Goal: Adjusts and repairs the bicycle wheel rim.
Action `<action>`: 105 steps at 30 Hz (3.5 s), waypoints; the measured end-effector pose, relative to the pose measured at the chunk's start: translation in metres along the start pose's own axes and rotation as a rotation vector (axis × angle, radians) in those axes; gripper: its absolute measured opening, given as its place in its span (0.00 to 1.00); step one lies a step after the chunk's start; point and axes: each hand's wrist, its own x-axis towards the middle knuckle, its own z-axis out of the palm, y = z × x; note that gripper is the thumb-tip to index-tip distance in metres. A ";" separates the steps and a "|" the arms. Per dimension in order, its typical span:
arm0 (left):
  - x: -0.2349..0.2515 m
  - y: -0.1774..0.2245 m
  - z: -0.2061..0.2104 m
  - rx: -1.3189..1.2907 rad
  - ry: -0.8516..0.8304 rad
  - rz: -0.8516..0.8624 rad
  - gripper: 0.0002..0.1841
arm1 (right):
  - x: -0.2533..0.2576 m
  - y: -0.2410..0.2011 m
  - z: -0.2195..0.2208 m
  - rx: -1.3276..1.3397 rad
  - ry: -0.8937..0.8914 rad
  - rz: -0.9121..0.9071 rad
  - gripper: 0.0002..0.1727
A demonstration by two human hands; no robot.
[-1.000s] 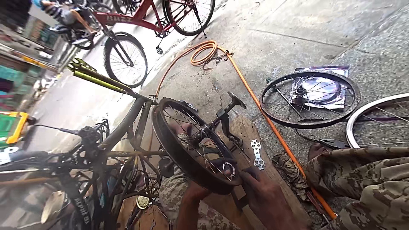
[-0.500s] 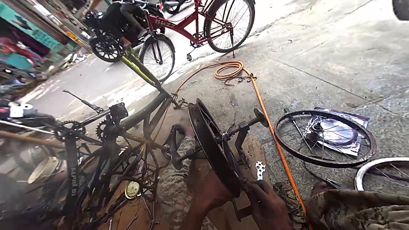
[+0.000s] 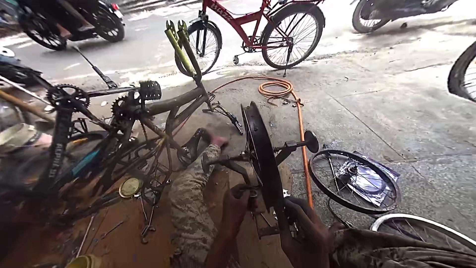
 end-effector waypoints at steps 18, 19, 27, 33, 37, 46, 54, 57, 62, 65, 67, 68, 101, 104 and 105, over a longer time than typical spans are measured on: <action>-0.001 -0.093 -0.041 0.010 -0.384 -0.042 0.19 | 0.026 0.036 -0.059 -0.448 -0.664 0.123 0.08; -0.005 -0.095 -0.040 0.024 -0.397 -0.029 0.21 | 0.024 0.035 -0.058 -0.424 -0.574 0.182 0.10; -0.003 -0.090 -0.046 0.082 -0.392 0.076 0.15 | 0.001 0.036 -0.013 -0.432 -0.523 0.698 0.16; -0.007 -0.093 -0.045 0.198 -0.324 0.206 0.14 | -0.008 0.054 -0.011 -0.200 -0.419 0.760 0.19; -0.010 -0.094 -0.033 0.403 -0.221 0.254 0.22 | -0.011 0.060 -0.012 -0.109 -0.361 0.773 0.13; -0.016 -0.100 -0.030 0.359 -0.210 0.156 0.26 | -0.013 0.078 -0.002 0.108 -0.286 0.935 0.11; -0.029 -0.088 -0.016 0.189 -0.191 0.006 0.27 | -0.020 0.060 0.011 0.430 0.001 1.088 0.23; -0.034 -0.086 -0.010 0.211 -0.054 0.029 0.24 | -0.027 0.059 0.017 0.771 0.242 1.306 0.32; -0.003 -0.008 -0.022 0.371 0.401 0.695 0.15 | -0.025 0.062 0.030 1.203 0.504 1.507 0.48; 0.034 0.077 -0.034 0.490 0.548 0.917 0.18 | -0.019 0.059 0.034 1.322 0.533 1.441 0.53; 0.064 0.117 -0.031 0.649 0.497 0.776 0.21 | -0.019 0.060 0.035 1.356 0.552 1.421 0.57; 0.080 0.127 -0.027 0.730 0.432 0.660 0.22 | -0.019 0.060 0.035 1.362 0.554 1.419 0.58; 0.142 0.082 -0.045 1.042 -0.060 0.656 0.32 | 0.003 0.034 0.018 0.952 0.106 1.310 0.24; 0.114 0.094 -0.028 0.765 0.231 0.665 0.14 | -0.001 0.034 0.007 0.669 -0.001 1.170 0.24; 0.112 0.094 -0.023 0.608 0.312 0.788 0.15 | -0.002 0.035 0.003 0.584 -0.008 1.107 0.24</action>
